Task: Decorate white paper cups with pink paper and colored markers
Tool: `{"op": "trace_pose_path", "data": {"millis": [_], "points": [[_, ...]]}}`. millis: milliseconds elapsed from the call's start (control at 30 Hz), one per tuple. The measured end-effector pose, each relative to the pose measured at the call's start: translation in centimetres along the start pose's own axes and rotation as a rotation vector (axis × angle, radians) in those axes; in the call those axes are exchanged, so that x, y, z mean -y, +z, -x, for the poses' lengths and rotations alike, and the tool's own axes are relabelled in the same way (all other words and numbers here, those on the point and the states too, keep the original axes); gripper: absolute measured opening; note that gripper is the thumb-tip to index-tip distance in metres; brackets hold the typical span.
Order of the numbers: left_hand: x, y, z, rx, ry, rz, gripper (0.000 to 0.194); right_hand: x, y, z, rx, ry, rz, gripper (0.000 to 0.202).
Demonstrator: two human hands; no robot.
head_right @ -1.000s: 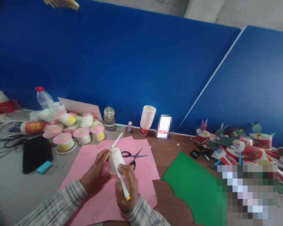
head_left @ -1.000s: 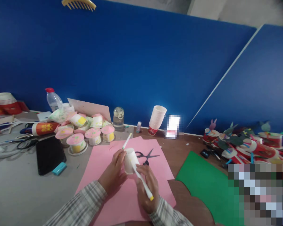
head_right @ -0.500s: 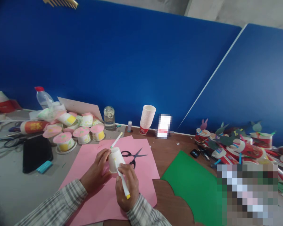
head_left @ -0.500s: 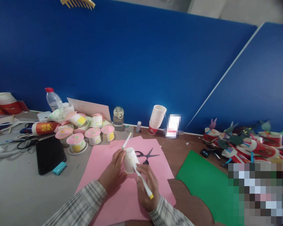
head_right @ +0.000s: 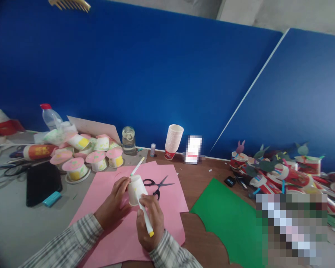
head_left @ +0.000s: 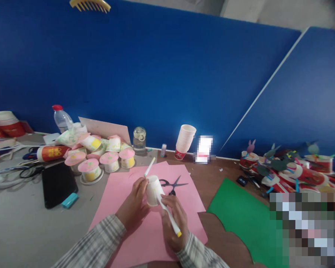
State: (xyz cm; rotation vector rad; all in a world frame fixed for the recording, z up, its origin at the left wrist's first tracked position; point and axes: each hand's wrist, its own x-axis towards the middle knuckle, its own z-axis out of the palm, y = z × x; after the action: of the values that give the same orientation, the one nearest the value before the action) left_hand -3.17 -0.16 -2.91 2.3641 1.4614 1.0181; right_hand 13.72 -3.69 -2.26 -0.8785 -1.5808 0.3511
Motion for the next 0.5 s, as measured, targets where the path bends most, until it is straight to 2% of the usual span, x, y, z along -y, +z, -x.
{"op": "trace_pose_path", "data": {"millis": [233, 500], "points": [[0.01, -0.06, 0.06, 0.019, 0.028, -0.039, 0.081, -0.18, 0.06, -0.02, 0.012, -0.008, 0.01, 0.026], [-0.01, -0.02, 0.01, -0.038, 0.05, -0.089, 0.081, -0.21, -0.19, -0.03, 0.013, 0.006, -0.005, 0.025]]}}
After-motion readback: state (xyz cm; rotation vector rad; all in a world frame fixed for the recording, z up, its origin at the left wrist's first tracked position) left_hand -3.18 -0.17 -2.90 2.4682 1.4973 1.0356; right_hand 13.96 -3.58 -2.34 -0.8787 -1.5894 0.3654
